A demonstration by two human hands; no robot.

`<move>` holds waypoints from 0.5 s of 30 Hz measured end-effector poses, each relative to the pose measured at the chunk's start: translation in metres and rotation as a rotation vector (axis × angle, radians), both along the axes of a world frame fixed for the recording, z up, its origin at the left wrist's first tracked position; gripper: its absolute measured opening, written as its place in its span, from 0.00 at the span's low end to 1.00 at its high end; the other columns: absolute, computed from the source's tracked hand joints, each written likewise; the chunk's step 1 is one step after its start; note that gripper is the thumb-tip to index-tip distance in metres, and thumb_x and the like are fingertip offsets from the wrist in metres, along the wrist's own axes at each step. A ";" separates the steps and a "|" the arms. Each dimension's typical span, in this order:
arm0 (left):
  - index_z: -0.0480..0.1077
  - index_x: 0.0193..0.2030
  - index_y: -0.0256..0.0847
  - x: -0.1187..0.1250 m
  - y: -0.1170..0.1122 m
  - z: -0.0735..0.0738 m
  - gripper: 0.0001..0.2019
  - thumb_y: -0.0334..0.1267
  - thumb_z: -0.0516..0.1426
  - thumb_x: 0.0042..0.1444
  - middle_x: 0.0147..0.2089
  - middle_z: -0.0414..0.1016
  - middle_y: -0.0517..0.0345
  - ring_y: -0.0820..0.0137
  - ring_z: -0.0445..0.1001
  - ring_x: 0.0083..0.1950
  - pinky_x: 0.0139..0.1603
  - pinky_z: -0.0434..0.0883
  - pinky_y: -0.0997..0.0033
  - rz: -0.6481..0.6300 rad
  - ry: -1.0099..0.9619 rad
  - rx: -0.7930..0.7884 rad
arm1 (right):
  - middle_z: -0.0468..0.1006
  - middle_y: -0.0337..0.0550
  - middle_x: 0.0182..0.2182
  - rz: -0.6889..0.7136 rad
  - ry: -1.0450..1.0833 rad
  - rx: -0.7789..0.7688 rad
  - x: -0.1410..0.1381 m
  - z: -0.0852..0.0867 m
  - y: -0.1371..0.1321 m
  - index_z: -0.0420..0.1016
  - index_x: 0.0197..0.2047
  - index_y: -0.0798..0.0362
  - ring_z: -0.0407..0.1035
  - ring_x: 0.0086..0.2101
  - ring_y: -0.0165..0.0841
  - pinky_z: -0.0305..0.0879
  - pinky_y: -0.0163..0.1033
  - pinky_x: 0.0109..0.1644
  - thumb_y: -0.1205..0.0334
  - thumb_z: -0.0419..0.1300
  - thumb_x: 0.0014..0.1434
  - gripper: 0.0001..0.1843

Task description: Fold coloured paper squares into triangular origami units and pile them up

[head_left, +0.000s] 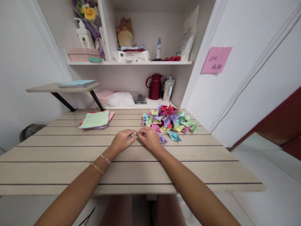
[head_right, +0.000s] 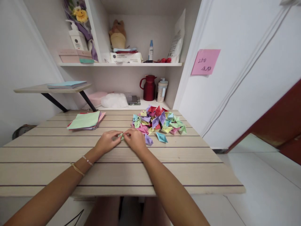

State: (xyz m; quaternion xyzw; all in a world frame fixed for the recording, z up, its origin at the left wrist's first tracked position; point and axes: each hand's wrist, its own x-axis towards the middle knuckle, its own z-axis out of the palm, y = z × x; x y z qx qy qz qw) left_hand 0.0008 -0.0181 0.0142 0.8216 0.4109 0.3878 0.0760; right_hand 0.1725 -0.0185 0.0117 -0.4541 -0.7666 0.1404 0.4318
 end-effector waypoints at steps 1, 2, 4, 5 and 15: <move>0.75 0.40 0.41 0.001 -0.001 0.000 0.11 0.36 0.56 0.51 0.38 0.78 0.51 0.66 0.75 0.36 0.43 0.70 0.66 0.008 -0.006 -0.003 | 0.79 0.40 0.34 -0.002 -0.007 0.002 0.000 0.000 0.000 0.79 0.31 0.49 0.71 0.34 0.33 0.63 0.36 0.38 0.66 0.58 0.52 0.08; 0.75 0.40 0.41 0.001 -0.001 0.000 0.10 0.36 0.56 0.51 0.37 0.78 0.51 0.66 0.75 0.35 0.42 0.70 0.66 0.021 -0.018 -0.009 | 0.79 0.40 0.34 -0.006 -0.011 0.004 0.000 0.001 -0.001 0.78 0.31 0.49 0.71 0.34 0.33 0.63 0.36 0.38 0.66 0.58 0.52 0.07; 0.75 0.39 0.40 0.003 -0.001 -0.001 0.10 0.36 0.57 0.50 0.37 0.78 0.51 0.67 0.75 0.34 0.41 0.71 0.67 0.051 -0.077 -0.041 | 0.79 0.40 0.33 -0.014 -0.012 0.007 -0.001 0.002 -0.001 0.78 0.30 0.49 0.71 0.34 0.33 0.63 0.35 0.37 0.66 0.58 0.51 0.07; 0.75 0.38 0.39 0.004 -0.001 -0.002 0.10 0.36 0.57 0.49 0.37 0.78 0.52 0.67 0.75 0.34 0.40 0.72 0.67 0.057 -0.128 -0.075 | 0.79 0.40 0.33 -0.016 -0.009 0.005 -0.001 0.002 -0.002 0.78 0.30 0.49 0.71 0.34 0.33 0.62 0.35 0.37 0.67 0.58 0.51 0.07; 0.72 0.39 0.33 0.002 0.014 -0.004 0.18 0.42 0.64 0.42 0.35 0.78 0.51 0.68 0.76 0.34 0.37 0.74 0.68 0.011 -0.849 -0.502 | 0.79 0.41 0.31 0.040 0.286 -0.145 -0.003 -0.009 0.007 0.78 0.29 0.51 0.71 0.33 0.33 0.65 0.37 0.40 0.63 0.59 0.51 0.06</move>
